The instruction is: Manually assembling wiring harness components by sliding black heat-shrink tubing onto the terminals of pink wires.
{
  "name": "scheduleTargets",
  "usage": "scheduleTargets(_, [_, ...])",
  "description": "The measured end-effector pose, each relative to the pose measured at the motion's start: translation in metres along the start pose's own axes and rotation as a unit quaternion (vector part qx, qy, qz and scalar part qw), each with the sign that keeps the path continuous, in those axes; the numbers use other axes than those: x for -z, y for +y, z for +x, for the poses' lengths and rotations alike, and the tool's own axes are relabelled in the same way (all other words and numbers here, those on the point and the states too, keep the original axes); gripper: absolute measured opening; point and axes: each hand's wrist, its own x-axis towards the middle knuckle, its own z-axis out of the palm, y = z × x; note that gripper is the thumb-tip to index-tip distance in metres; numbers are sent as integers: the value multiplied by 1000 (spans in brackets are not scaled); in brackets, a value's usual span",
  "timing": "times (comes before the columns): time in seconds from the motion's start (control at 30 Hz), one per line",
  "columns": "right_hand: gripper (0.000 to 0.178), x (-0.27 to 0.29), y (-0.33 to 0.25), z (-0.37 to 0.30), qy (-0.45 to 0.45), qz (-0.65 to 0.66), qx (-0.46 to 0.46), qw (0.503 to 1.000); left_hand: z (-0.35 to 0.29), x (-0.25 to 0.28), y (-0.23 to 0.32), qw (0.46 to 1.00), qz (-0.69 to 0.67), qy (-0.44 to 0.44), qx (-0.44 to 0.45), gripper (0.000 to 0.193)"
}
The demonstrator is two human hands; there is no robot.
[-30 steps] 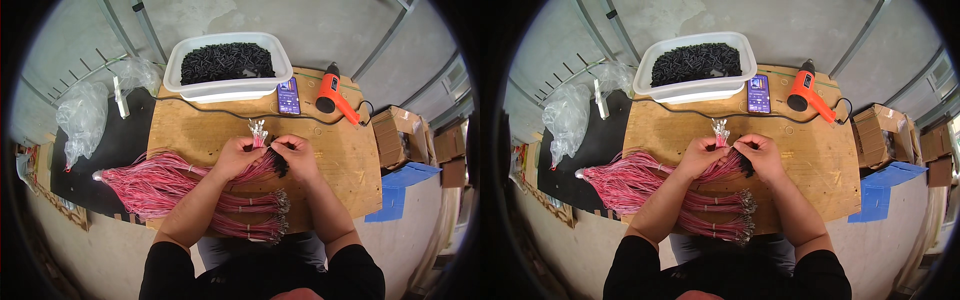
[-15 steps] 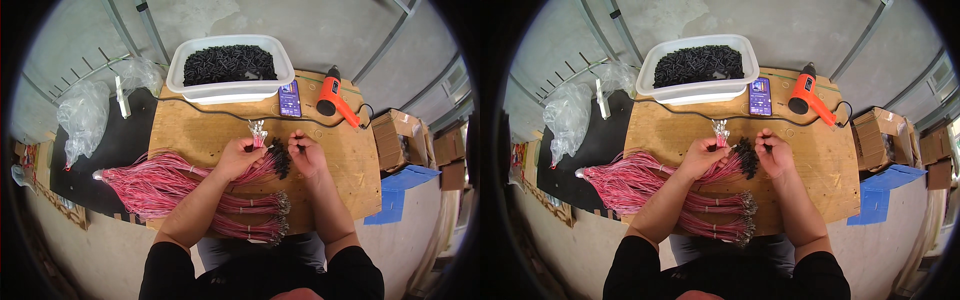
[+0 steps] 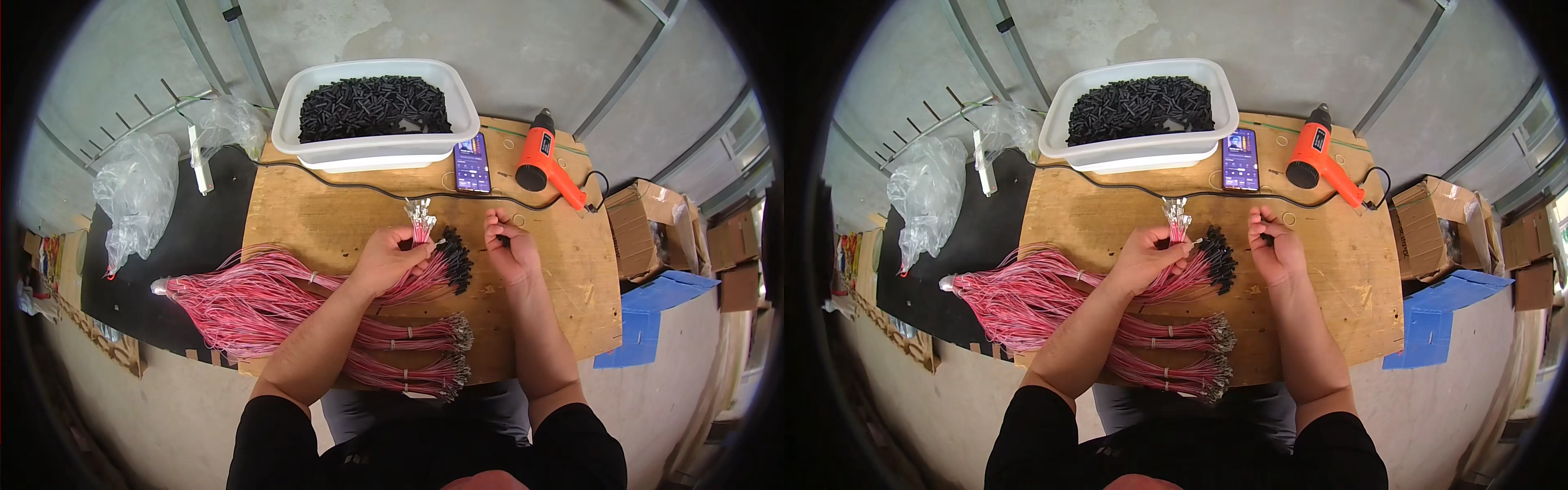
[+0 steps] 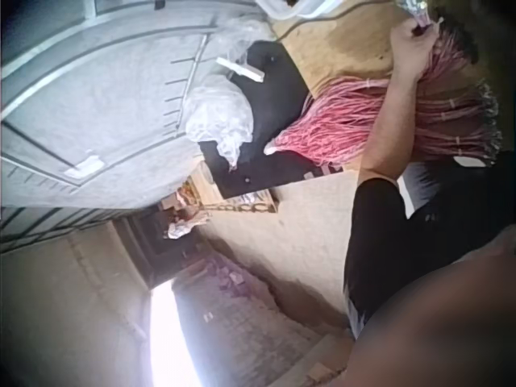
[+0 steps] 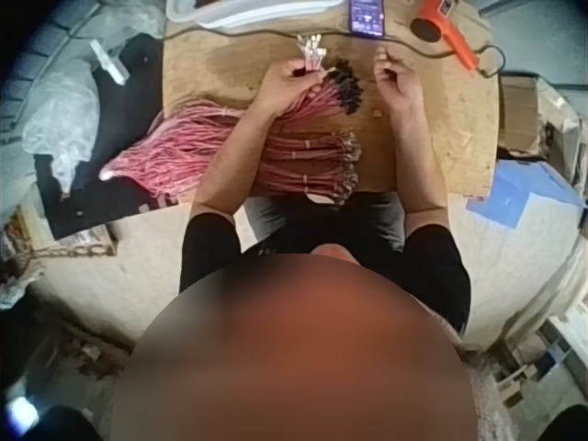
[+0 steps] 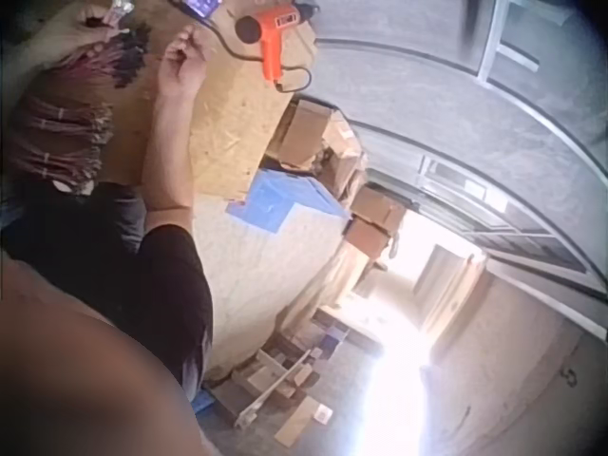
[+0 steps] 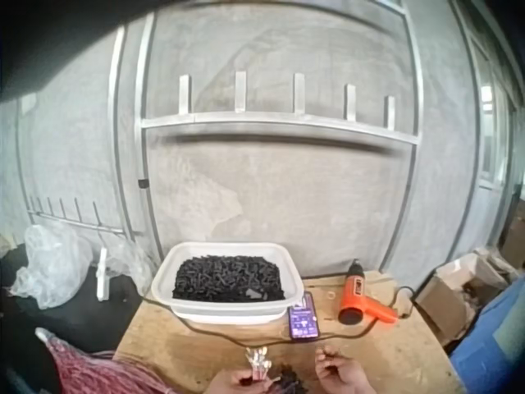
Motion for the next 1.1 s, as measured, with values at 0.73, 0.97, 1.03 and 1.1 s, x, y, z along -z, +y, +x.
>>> scheduleTargets(0.73, [8,-39,40,-44,-125,-370,67,918,-2,-2,5,996,-74,27,36,14])
scheduleTargets(0.97, [13,-29,42,-40,-141,-396,47,906,-2,-3,8,995,-95,18,29,11])
scheduleTargets(1.03, [14,-30,44,-40,-145,-394,42,907,-2,-2,7,994,-102,16,24,10])
scheduleTargets(1.1, [15,-30,46,-41,-141,-398,64,904,-2,-2,7,995,-98,12,20,10])
